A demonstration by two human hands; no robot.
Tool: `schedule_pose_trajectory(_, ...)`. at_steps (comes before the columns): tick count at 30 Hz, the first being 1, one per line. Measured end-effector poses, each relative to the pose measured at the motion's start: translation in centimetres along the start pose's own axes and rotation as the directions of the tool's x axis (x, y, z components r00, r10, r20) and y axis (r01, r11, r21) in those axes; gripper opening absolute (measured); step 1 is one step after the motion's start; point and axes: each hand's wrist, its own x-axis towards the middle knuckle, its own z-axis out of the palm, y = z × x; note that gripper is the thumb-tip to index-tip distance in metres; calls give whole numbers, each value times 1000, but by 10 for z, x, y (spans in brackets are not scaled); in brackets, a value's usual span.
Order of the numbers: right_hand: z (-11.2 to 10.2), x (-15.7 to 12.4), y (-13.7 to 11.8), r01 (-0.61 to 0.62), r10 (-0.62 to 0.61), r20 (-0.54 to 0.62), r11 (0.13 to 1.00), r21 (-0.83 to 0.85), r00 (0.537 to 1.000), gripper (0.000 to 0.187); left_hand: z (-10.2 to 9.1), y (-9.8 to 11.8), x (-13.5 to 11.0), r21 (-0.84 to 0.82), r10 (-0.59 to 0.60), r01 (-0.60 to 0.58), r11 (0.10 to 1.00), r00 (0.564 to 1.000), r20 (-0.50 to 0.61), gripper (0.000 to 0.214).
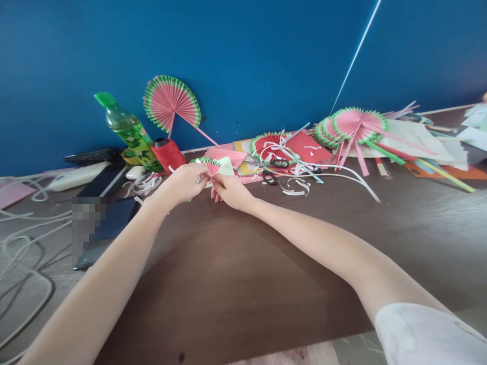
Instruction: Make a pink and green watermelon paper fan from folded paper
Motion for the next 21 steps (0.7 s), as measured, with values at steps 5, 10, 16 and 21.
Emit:
schedule_pose_trajectory(5,0,2,4,-9,10,-42,1000,29,999,18,1,2,1,-83,-83,82,993,997,-2,16)
schedule_pose_trajectory(10,1,3,3,-28,28,-52,1000,3,998,16,2,5,1,-112,-133,133,985,991,11,14)
schedule_pose_trajectory(16,1,2,3,-10,8,-63,1000,-29,998,18,3,6,1,-88,-158,159,983,987,20,13)
schedule_pose_trajectory(21,1,2,3,3,-9,-81,997,-73,997,14,5,10,1,-83,-143,140,987,989,-37,12)
